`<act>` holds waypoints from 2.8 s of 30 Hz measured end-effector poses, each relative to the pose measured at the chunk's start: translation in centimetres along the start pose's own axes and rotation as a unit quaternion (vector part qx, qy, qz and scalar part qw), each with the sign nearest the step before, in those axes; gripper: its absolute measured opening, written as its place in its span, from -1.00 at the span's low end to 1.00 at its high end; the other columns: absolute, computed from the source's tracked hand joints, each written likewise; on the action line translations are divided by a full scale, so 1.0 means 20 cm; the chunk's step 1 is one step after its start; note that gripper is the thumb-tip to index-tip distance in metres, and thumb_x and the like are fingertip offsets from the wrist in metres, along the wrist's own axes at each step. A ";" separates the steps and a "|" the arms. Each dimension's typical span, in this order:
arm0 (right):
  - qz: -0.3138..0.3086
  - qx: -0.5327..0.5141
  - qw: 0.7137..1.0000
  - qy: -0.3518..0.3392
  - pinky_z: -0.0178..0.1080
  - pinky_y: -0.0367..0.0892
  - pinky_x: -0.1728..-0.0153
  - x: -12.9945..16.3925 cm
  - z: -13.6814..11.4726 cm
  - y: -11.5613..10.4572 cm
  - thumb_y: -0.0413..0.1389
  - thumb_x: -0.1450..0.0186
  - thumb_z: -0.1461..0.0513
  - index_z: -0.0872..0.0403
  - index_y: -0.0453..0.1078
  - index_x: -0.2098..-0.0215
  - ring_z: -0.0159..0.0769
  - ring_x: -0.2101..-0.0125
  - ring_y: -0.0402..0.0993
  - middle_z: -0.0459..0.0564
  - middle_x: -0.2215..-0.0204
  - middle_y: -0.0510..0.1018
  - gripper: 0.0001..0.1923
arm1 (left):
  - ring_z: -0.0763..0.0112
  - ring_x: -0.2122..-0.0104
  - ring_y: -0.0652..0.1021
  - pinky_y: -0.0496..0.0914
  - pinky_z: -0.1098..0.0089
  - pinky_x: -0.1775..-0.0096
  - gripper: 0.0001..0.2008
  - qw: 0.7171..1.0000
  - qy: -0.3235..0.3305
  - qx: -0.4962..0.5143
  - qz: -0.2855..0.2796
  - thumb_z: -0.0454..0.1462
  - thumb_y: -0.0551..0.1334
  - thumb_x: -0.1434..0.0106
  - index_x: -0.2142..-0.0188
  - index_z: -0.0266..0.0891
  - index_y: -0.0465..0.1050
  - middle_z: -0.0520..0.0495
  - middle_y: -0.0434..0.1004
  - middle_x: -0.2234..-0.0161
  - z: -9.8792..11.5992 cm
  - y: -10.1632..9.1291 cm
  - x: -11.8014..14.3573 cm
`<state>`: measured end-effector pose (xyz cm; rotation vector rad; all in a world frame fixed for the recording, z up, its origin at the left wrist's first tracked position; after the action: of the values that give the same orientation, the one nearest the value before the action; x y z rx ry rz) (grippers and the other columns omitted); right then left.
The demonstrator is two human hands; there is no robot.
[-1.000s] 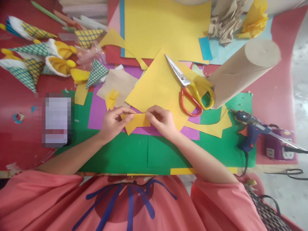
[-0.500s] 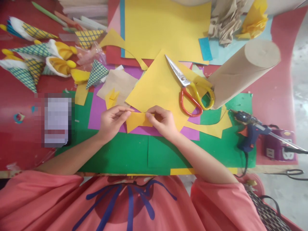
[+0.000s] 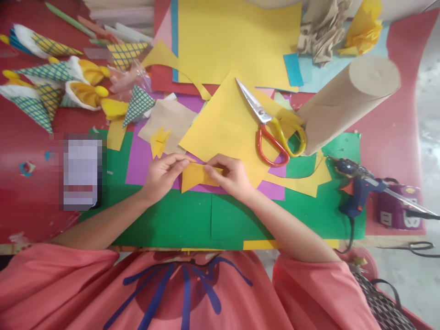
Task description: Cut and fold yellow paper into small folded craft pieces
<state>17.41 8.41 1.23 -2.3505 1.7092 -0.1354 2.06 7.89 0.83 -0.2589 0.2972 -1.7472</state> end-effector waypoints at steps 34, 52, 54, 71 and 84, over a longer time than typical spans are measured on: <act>-0.067 -0.044 0.995 0.052 -0.35 0.02 0.54 0.00 0.04 0.04 0.11 -0.31 0.15 0.10 0.21 0.54 -0.52 0.56 0.07 -0.20 0.60 0.19 -0.69 | 0.42 0.12 0.62 0.52 0.53 0.09 -0.68 0.997 0.068 0.020 -0.029 -0.22 0.31 -0.20 0.03 -0.17 0.51 -0.05 0.62 0.09 0.05 0.03 0.02; -0.018 -0.081 0.994 0.072 -0.35 0.14 0.52 -0.01 0.05 0.00 0.12 -0.29 0.12 0.10 0.33 0.51 -0.49 0.57 0.20 -0.17 0.61 0.33 -0.72 | 0.36 0.14 0.62 0.53 0.43 0.07 -0.72 0.999 0.030 0.001 -0.019 -0.13 0.29 -0.21 0.11 -0.17 0.57 -0.08 0.64 0.13 0.03 0.01 0.01; -0.022 -0.088 0.994 0.068 -0.35 0.16 0.51 -0.01 0.05 0.00 0.13 -0.29 0.14 0.10 0.34 0.52 -0.49 0.57 0.22 -0.16 0.61 0.34 -0.73 | 0.35 0.15 0.63 0.53 0.42 0.07 -0.71 0.999 0.023 0.005 -0.024 -0.12 0.29 -0.21 0.12 -0.18 0.58 -0.08 0.64 0.14 0.03 0.02 0.01; -0.029 -0.069 0.995 0.063 -0.34 0.19 0.48 0.00 0.05 0.00 0.11 -0.30 0.10 0.10 0.34 0.47 -0.47 0.54 0.26 -0.14 0.57 0.39 -0.73 | 0.34 0.16 0.63 0.54 0.43 0.12 -0.74 0.999 0.011 -0.004 0.030 -0.14 0.31 -0.19 0.16 -0.16 0.60 -0.06 0.66 0.18 0.01 -0.03 0.00; -0.034 -0.091 0.992 0.079 -0.34 0.23 0.48 -0.01 0.06 0.01 0.15 -0.27 0.06 0.10 0.38 0.43 -0.46 0.54 0.31 -0.13 0.55 0.42 -0.72 | 0.36 0.19 0.62 0.54 0.46 0.21 -0.74 0.998 -0.002 0.004 0.063 -0.13 0.31 -0.18 0.17 -0.16 0.60 -0.05 0.66 0.19 0.00 -0.06 0.00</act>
<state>17.39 8.67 0.06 -2.5949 1.7808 -0.1893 0.92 8.15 1.20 -0.2321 0.2975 -1.6224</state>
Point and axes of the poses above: each hand's wrist, its own x-axis away from the middle knuckle, its own y-axis out of the palm, z = x × y, the point moved 9 cm from there along -x, towards the middle knuckle
